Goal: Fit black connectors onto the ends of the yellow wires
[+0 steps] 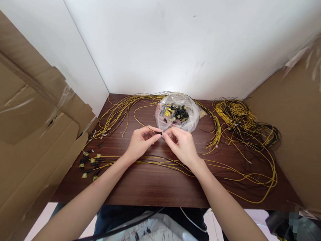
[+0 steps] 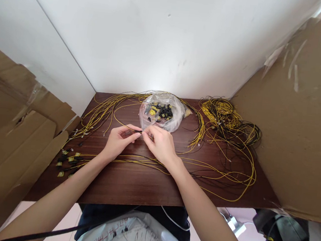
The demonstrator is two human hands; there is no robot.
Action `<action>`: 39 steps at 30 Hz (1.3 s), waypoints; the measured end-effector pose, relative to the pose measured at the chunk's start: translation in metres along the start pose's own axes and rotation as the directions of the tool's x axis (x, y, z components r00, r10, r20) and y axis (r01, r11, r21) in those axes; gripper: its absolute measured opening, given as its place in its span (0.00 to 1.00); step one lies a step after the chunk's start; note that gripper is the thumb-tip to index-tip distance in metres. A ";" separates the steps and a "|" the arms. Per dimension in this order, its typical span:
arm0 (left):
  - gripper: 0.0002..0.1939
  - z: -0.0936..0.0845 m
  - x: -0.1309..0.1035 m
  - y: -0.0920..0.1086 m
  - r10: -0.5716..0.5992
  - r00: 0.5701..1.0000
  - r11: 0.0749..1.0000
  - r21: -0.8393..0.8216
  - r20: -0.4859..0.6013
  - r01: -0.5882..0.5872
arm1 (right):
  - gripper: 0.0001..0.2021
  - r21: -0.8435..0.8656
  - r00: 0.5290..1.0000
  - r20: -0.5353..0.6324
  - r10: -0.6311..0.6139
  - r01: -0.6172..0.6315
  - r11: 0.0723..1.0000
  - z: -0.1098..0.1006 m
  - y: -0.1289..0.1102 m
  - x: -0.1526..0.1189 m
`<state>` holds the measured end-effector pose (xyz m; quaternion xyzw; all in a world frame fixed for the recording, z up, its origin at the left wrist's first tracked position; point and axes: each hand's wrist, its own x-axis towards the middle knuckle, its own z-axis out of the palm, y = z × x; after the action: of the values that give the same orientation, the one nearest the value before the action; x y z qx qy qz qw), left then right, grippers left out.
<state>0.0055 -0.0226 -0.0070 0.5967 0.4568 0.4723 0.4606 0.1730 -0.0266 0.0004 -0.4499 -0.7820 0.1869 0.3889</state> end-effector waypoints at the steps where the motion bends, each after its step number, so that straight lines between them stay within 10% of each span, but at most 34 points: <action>1: 0.11 0.000 0.000 0.000 0.002 1.000 1.000 0.000 0.002 -0.002 | 0.07 -0.001 1.000 0.003 0.001 -0.001 1.000 0.000 0.000 0.000; 28: 0.12 -0.001 0.000 -0.004 -0.004 1.000 1.000 -0.005 0.029 0.004 | 0.19 -0.074 0.988 -0.057 0.140 -0.144 0.987 -0.002 -0.003 0.000; 39: 0.11 -0.002 0.001 -0.001 -0.019 1.000 0.998 -0.057 -0.012 0.019 | 0.19 0.472 0.906 0.219 0.362 -0.423 0.773 -0.001 0.006 0.006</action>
<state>0.0037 -0.0209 -0.0080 0.5759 0.4518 0.4846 0.4789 0.1756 -0.0185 -0.0005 -0.4728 -0.6141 0.4892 0.4001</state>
